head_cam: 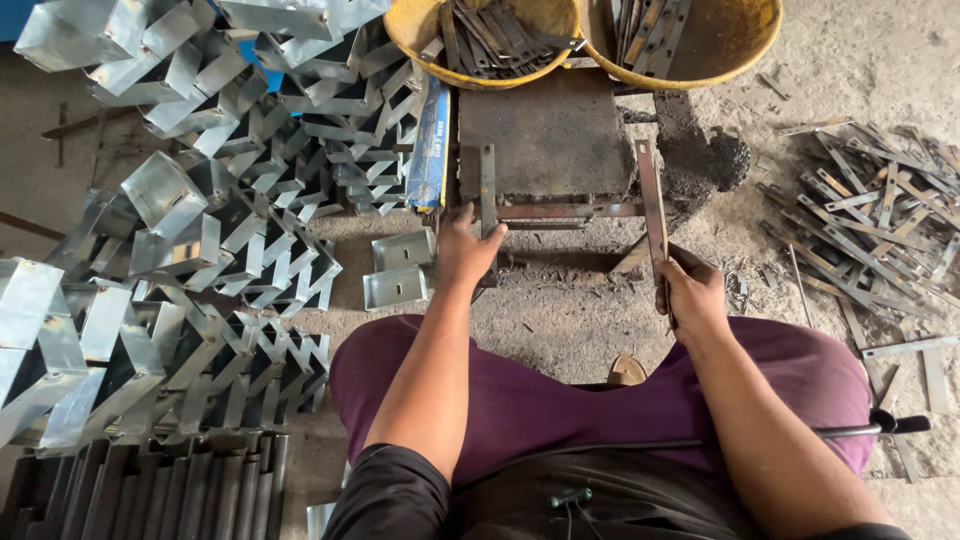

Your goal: The person positions metal strips onto a fabrication jig and performs spot welding using a hand-held electrode holder to join the pieces together.

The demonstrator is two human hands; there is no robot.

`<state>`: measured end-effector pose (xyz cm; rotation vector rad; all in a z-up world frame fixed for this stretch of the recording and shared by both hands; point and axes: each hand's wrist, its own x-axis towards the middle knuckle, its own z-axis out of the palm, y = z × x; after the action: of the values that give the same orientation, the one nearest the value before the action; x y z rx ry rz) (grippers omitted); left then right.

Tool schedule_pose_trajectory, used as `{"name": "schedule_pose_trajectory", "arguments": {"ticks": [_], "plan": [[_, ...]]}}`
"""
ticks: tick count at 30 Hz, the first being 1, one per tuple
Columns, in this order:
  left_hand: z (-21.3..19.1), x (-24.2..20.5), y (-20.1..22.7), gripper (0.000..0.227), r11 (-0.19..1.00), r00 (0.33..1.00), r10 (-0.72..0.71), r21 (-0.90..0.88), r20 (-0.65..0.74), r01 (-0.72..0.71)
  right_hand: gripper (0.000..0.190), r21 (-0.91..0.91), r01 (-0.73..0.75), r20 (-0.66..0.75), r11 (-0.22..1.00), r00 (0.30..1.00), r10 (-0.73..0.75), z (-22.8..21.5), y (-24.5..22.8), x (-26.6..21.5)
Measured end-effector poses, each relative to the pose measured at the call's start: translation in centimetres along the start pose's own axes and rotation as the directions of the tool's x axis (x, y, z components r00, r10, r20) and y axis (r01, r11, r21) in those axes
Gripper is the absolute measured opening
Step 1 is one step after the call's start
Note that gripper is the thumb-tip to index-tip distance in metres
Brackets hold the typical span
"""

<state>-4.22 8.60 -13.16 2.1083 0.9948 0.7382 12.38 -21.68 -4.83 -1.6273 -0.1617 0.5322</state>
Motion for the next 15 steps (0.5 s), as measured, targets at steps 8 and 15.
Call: {"name": "schedule_pose_trajectory", "arguments": {"ticks": [8,15], "plan": [[1.6,-0.2,0.2,0.069,0.995,0.997,-0.05,0.084,0.06,0.045,0.039,-0.063,-0.006,-0.049,0.998,0.999,0.002,-0.2,0.7,0.4],[1.0,-0.4,0.7,0.068,0.995,0.99,-0.1,0.023,0.1,0.098,0.039,-0.054,-0.008,-0.064,0.998,0.998,0.005,0.0,0.1,0.3]]}}
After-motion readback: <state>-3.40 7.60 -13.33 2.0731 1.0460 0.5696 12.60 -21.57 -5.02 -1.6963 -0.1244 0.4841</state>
